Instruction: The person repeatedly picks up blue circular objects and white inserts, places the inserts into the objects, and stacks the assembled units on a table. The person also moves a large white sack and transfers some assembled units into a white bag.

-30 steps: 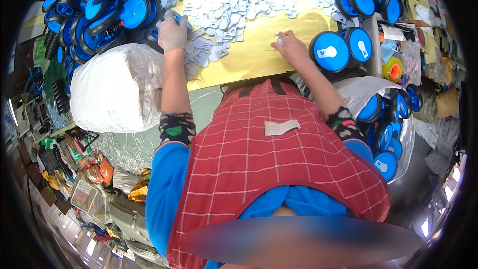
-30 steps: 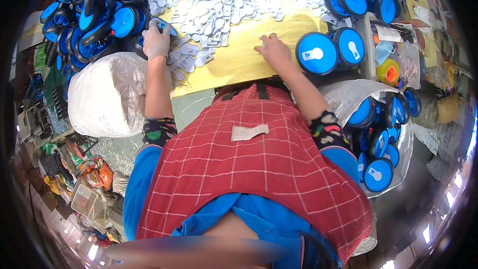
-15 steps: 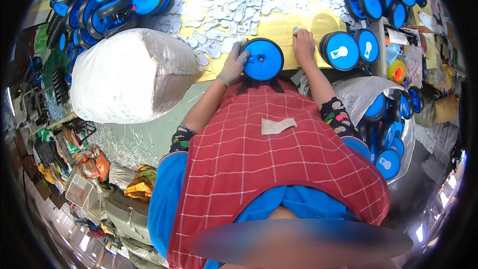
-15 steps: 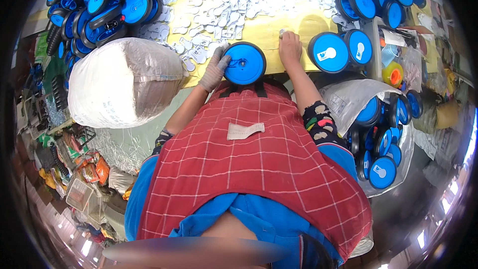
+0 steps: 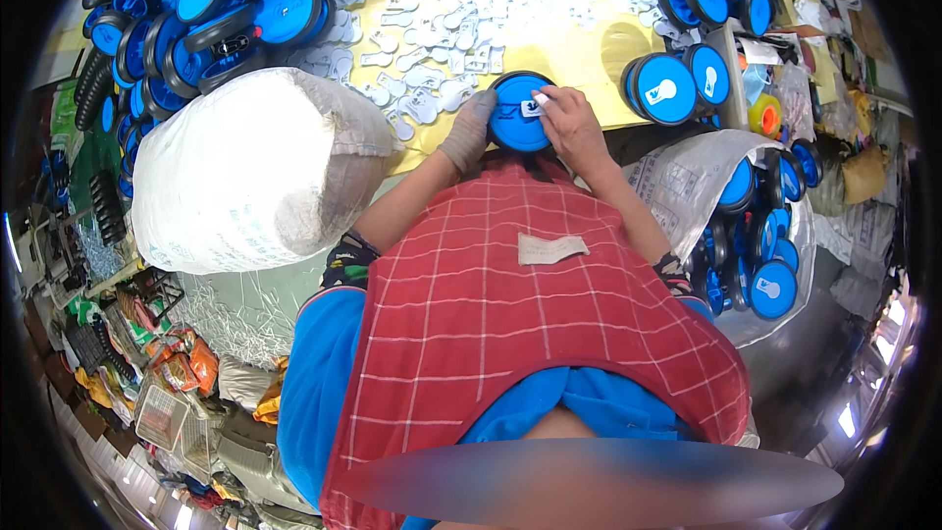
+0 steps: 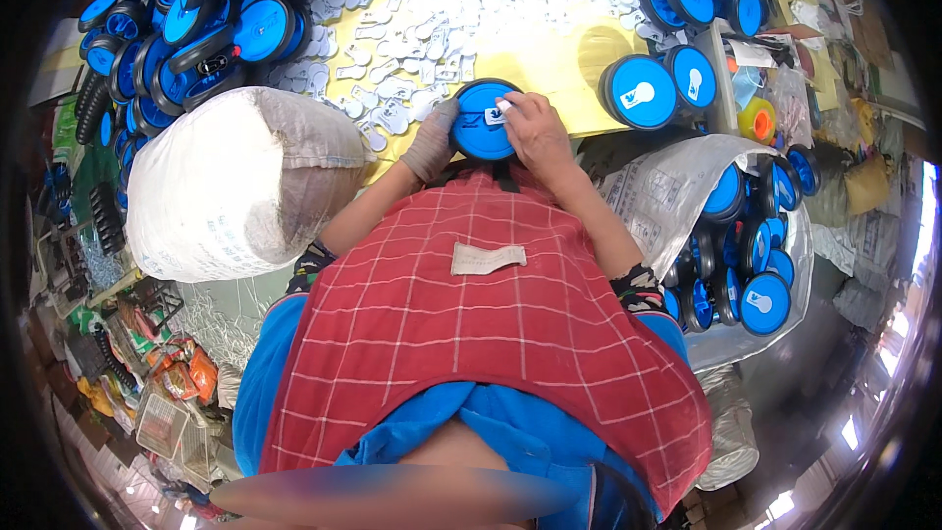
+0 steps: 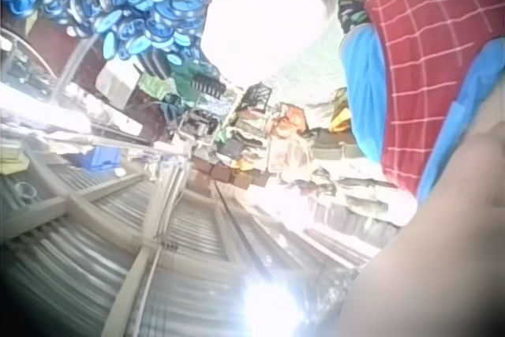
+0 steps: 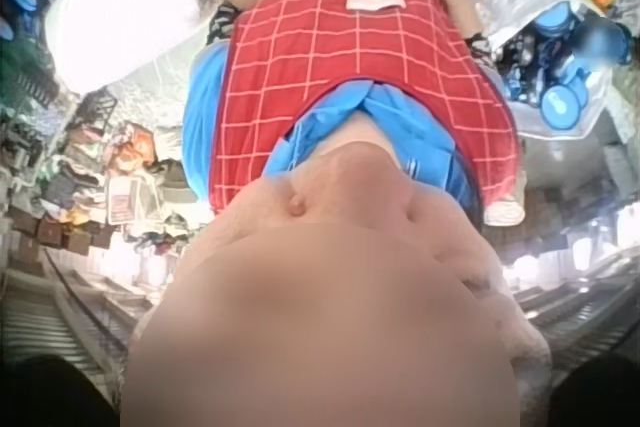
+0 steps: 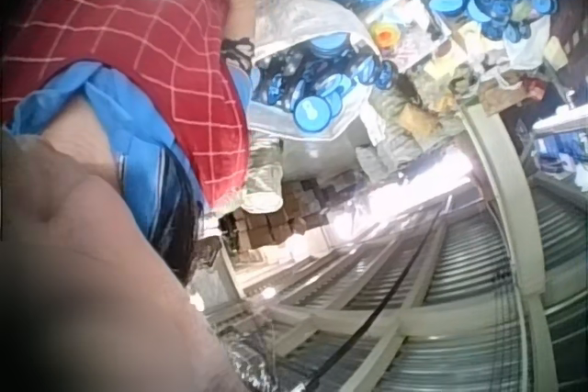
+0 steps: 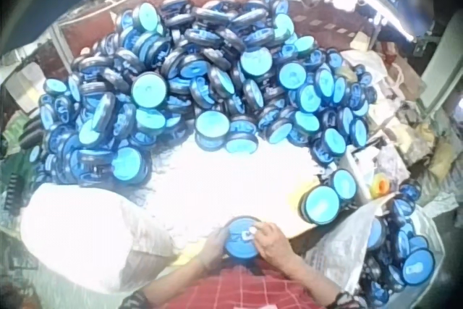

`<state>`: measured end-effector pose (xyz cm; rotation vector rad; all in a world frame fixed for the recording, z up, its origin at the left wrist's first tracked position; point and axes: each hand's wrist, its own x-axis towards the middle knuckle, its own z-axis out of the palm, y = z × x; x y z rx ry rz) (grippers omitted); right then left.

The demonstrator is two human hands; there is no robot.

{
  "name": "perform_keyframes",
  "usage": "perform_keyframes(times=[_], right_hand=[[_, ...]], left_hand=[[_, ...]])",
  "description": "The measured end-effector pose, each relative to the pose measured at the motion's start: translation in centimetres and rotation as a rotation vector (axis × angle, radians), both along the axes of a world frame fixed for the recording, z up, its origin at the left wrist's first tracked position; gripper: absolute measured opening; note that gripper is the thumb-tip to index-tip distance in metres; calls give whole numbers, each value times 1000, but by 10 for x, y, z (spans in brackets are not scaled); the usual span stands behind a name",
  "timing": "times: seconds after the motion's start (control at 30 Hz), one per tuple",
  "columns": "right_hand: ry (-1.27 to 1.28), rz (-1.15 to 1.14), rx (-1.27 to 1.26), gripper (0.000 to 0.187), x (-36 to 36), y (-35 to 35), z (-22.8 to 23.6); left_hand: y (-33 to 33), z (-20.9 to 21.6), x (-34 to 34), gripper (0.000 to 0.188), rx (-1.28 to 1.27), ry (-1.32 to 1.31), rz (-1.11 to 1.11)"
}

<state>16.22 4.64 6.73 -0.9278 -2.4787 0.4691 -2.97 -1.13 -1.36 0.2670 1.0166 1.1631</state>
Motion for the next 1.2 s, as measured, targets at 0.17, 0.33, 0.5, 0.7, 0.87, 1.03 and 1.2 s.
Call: perform_keyframes(times=[0.17,0.33,0.5,0.7,0.87,1.03,1.2], right_hand=[[70,8,-141,27,-6,-15,-1],[30,-32,-94,21,-27,-12,-5],[11,-160,-427,85,-23,24,-41],[-314,-2,-658,94,-42,64,-35],[-346,35,-562,79,-44,63,-24],[91,4,-1246,42,-42,143,-71],[-162,-35,-161,35,-72,166,-105]], left_hand=[[3,10,-1,36,-44,-193,51],[-9,21,-4,45,-13,77,-111],[-11,19,-1,53,8,371,-195],[-14,18,-6,57,7,462,-212],[-22,7,8,46,166,908,-111],[-17,33,21,48,116,515,-58],[-37,15,35,47,599,1690,-659]])
